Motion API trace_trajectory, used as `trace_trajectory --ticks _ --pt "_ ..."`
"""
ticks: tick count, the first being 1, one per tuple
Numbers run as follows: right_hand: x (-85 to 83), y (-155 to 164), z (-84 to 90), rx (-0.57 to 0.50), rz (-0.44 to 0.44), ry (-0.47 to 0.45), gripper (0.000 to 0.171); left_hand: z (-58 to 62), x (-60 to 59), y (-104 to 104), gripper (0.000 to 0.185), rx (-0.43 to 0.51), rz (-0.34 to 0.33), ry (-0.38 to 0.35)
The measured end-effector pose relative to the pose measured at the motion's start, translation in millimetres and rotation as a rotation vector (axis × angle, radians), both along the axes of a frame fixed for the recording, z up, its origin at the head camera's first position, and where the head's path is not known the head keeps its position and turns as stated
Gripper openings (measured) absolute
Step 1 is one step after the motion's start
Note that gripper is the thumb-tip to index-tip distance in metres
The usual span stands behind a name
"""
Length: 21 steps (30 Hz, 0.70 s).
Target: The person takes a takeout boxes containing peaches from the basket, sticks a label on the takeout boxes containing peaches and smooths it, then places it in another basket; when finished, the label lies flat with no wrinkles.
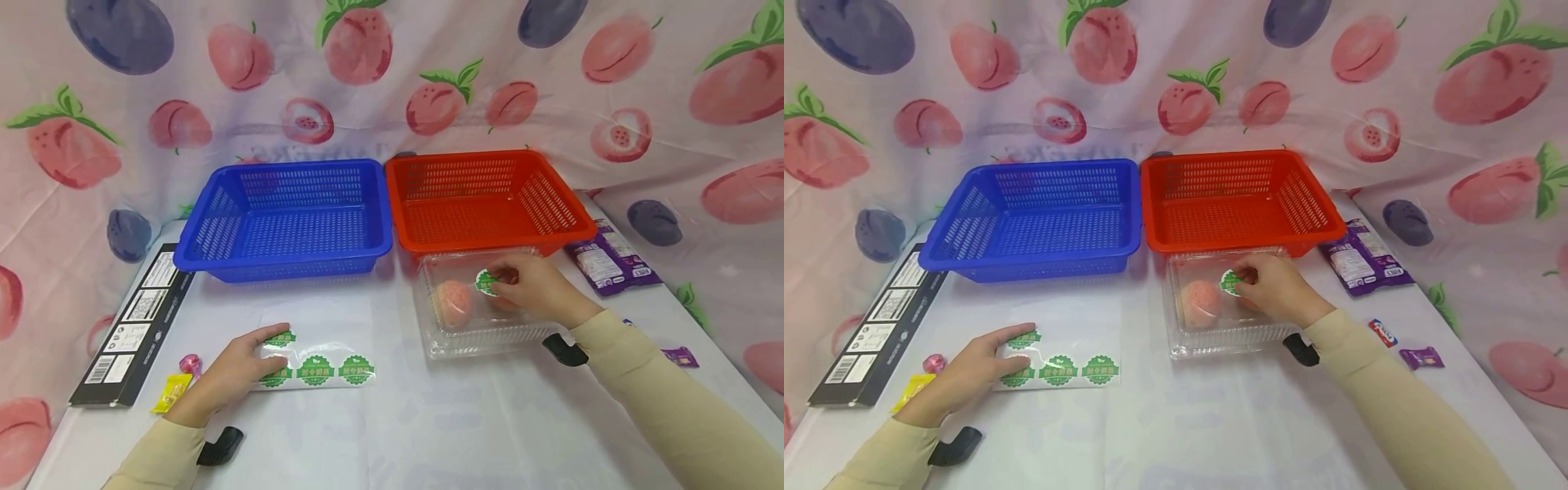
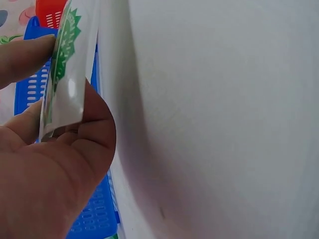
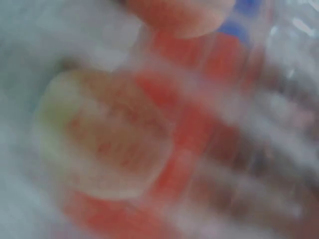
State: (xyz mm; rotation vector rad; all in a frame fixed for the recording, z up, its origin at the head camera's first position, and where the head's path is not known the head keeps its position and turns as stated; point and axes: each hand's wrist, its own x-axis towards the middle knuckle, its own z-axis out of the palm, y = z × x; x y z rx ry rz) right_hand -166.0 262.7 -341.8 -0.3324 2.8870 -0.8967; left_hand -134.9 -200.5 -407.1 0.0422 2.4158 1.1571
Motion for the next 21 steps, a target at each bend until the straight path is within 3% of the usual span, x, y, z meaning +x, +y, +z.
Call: trace_trajectory --ticks 9,21 --pt "-3.6 -6.5 -1.6 -0.032 0.029 -0.044 0.029 0.2 3.2 -1.2 0.069 -0.005 0.021 0.020" --pt "-3.5 -5.8 -1.9 -0.064 0.115 -0.053 0.027 1.8 3.7 -1.9 0.064 -0.066 -0.006 0.073"
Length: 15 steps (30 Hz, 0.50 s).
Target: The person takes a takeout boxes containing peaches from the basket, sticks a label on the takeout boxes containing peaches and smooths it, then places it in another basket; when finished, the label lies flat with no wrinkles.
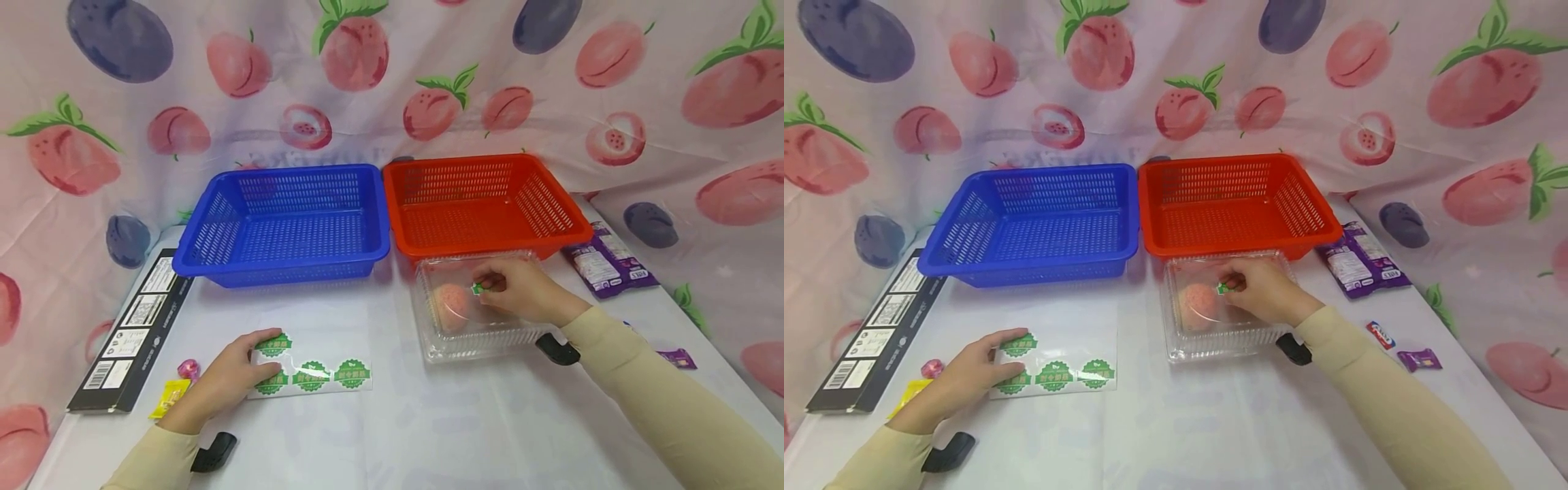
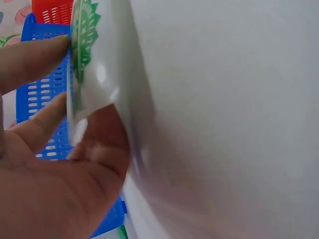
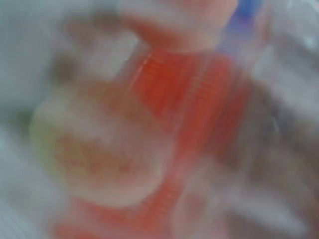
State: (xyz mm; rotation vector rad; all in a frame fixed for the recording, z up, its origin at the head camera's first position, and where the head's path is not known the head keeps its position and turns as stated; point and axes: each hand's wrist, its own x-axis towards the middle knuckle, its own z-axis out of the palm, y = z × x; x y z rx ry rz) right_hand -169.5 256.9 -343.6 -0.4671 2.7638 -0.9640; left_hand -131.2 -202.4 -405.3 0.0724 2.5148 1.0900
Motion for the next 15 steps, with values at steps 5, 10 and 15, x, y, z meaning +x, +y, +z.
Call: trace_trajectory --ticks 5,10,15 --pt "4.7 7 4.6 -0.005 0.051 0.003 0.025 2.4 0.9 -3 0.064 -0.056 -0.007 0.042" --pt "14.4 20 12.4 0.013 0.025 -0.016 0.030 5.0 2.9 -5 0.065 -0.088 -0.019 0.094" --pt "24.1 33 22.8 0.009 -0.029 -0.016 0.042 12.9 3.5 -3 0.067 -0.062 -0.015 0.176"
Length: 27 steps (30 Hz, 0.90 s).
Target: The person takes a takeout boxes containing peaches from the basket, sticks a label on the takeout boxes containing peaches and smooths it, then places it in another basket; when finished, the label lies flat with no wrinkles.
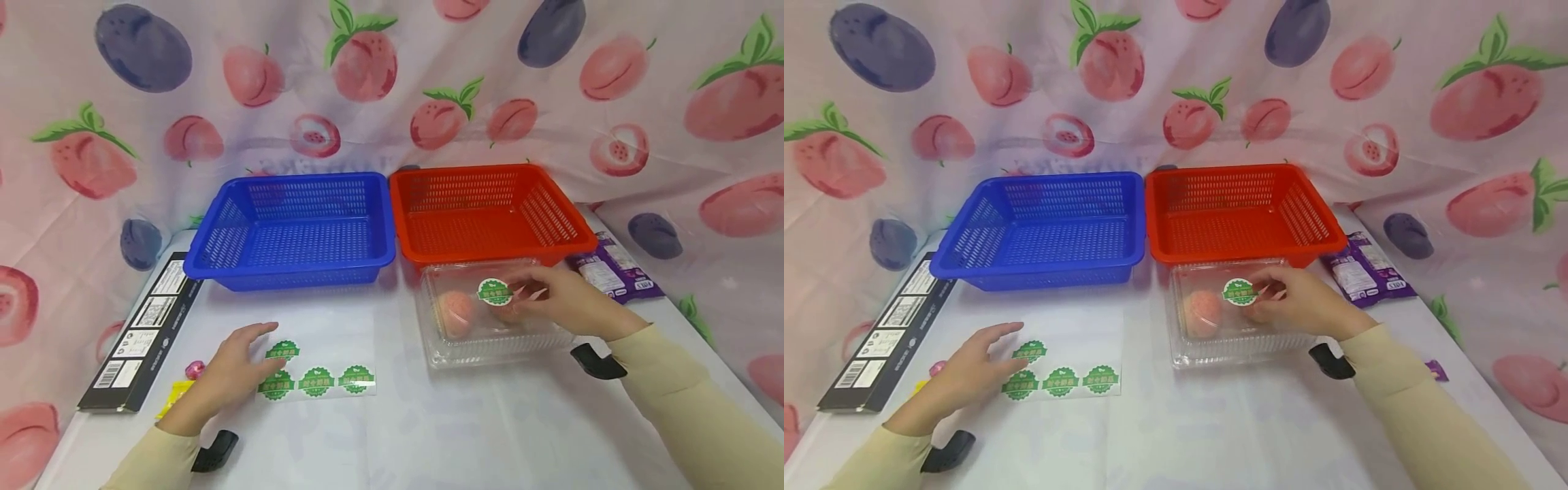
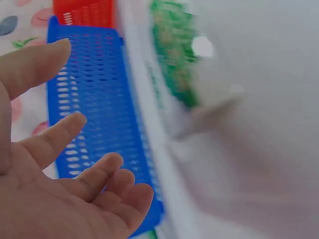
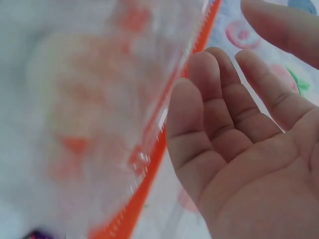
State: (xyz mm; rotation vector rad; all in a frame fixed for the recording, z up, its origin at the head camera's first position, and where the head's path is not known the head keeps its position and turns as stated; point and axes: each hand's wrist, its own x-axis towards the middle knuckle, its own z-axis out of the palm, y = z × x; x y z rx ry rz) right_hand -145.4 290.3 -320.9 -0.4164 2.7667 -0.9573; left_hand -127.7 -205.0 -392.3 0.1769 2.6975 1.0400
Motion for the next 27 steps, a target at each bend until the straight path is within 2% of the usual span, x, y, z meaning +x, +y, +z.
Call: trace_trajectory --ticks 3,7,11,16,18,23,27 --pt "5.2 7 7.0 0.020 -0.045 -0.001 0.045 10.7 -0.2 6 0.069 0.024 0.008 0.028" --pt "9.9 18 14.6 0.036 -0.079 0.019 0.046 26.0 -0.8 18 0.072 0.065 0.015 0.009" --pt "14.0 29 19.2 0.065 -0.112 0.059 0.045 33.3 -2.5 32 0.070 0.126 0.001 0.016" --pt "18.2 44 18.1 0.096 -0.143 0.080 0.048 30.3 -7.0 56 0.063 0.244 -0.056 0.073" --pt "19.8 48 15.3 0.090 -0.152 0.054 0.054 27.0 -8.6 67 0.063 0.299 -0.079 0.077" --pt "22.4 58 1.2 0.050 -0.163 -0.009 0.067 20.0 -11.0 96 0.068 0.410 -0.110 0.030" --pt "23.4 64 -12.2 0.023 -0.145 0.011 0.070 14.7 -12.2 119 0.073 0.460 -0.122 -0.007"
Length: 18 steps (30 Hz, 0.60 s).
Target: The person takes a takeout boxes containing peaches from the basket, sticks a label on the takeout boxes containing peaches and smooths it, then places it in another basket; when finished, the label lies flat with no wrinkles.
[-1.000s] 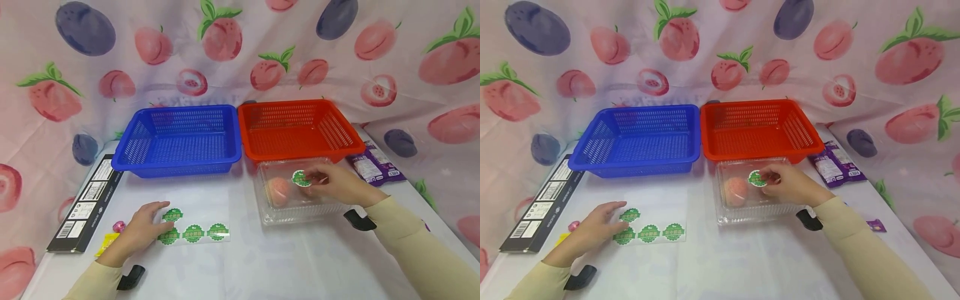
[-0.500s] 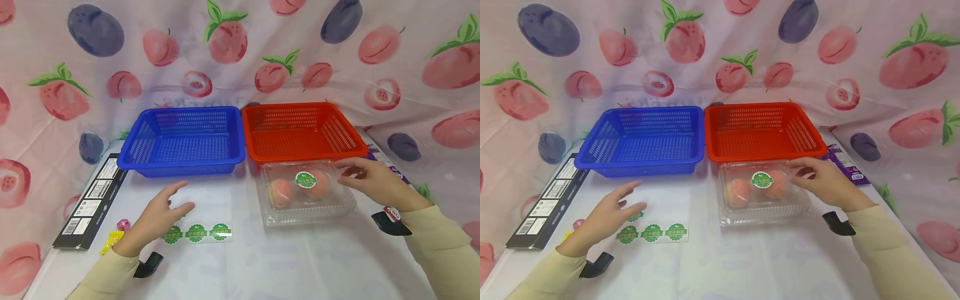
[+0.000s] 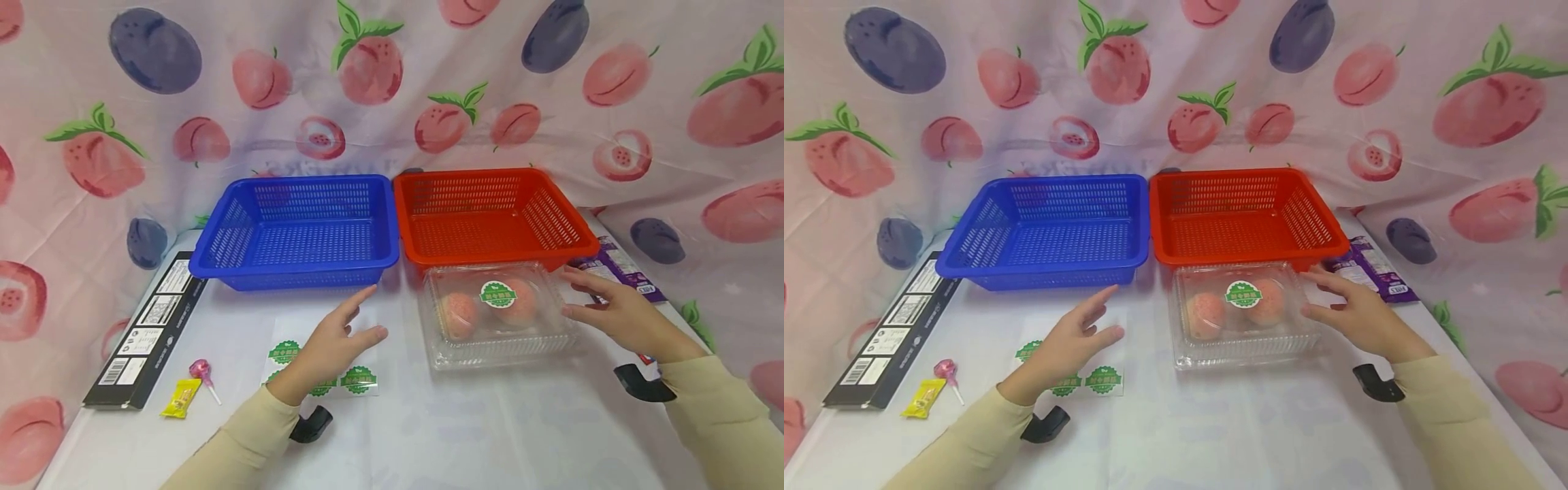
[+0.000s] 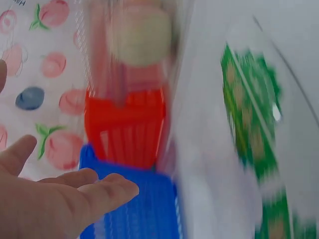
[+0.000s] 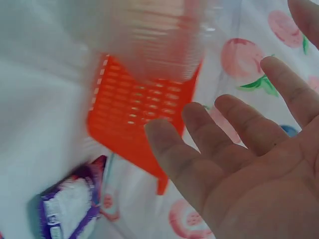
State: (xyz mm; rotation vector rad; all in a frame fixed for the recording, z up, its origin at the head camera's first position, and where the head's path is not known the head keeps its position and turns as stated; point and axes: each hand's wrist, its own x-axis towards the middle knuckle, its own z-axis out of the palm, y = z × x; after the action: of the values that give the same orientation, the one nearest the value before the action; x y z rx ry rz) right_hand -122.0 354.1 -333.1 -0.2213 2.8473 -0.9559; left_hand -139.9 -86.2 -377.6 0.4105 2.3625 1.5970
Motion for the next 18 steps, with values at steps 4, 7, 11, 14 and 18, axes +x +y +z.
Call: trace_trajectory --ticks 4,7,11,14,18 --pt "1.8 3 -12.9 -0.037 -0.012 -0.038 0.073 -6.5 -2.8 22 0.076 0.046 -0.026 -0.043" --pt "3.0 5 -22.4 -0.081 -0.023 -0.077 0.075 -10.6 -4.9 37 0.078 0.074 -0.050 -0.084" --pt "3.7 7 -33.5 -0.140 -0.004 -0.065 0.071 -15.4 -7.4 55 0.086 0.110 -0.087 -0.126" --pt "3.6 7 -38.9 -0.162 0.007 -0.069 0.069 -18.8 -9.3 68 0.092 0.124 -0.108 -0.147" --pt "3.9 4 -42.3 -0.202 -0.006 -0.112 0.069 -22.4 -11.8 82 0.094 0.129 -0.115 -0.164"
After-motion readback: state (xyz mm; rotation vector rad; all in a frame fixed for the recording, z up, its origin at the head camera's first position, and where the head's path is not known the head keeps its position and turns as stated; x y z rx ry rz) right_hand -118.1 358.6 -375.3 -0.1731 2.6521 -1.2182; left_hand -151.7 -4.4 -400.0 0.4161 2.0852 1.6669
